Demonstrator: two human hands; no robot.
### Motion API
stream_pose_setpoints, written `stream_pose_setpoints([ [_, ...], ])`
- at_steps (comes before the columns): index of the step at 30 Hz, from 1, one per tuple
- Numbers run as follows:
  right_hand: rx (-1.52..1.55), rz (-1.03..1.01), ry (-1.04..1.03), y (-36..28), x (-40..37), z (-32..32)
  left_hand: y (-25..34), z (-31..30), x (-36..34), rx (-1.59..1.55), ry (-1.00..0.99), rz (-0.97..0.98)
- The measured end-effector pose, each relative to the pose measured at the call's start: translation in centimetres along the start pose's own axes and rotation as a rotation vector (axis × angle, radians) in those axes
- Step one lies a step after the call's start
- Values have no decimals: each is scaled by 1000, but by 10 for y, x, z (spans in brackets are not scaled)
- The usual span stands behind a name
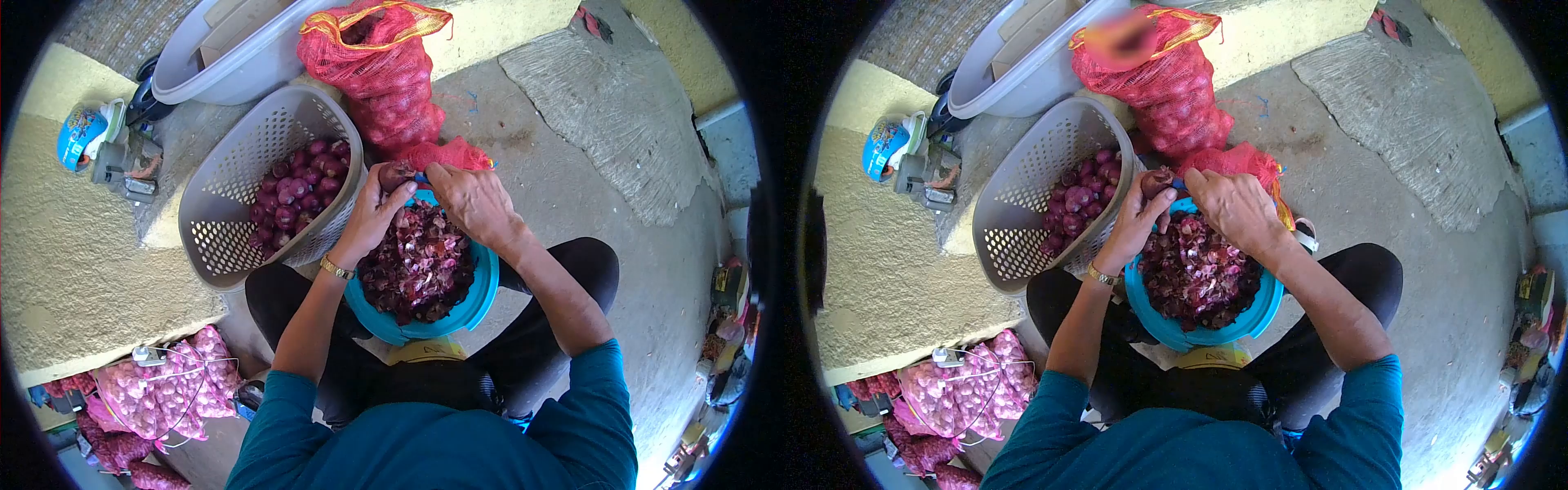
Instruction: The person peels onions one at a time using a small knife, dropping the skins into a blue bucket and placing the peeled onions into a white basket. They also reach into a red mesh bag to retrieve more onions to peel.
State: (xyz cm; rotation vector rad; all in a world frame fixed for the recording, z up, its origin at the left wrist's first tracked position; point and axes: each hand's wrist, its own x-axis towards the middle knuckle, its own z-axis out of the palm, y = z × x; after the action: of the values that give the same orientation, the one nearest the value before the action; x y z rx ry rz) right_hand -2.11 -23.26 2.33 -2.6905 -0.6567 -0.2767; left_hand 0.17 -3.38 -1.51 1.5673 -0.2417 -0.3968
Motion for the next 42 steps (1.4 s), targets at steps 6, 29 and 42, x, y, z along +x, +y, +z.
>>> stream_pose_setpoints([
  [6, 1, 27, -44, -3, 0, 0, 3, 0, -1, 56, 14, -50],
  [29, -83, 54, -82, -6, -2, 13, -8, 5, 0, 42, 13, -15],
  [42, -138, 230, -111, 33, -14, 12, 17, -4, -23, -175, 25, 1],
])
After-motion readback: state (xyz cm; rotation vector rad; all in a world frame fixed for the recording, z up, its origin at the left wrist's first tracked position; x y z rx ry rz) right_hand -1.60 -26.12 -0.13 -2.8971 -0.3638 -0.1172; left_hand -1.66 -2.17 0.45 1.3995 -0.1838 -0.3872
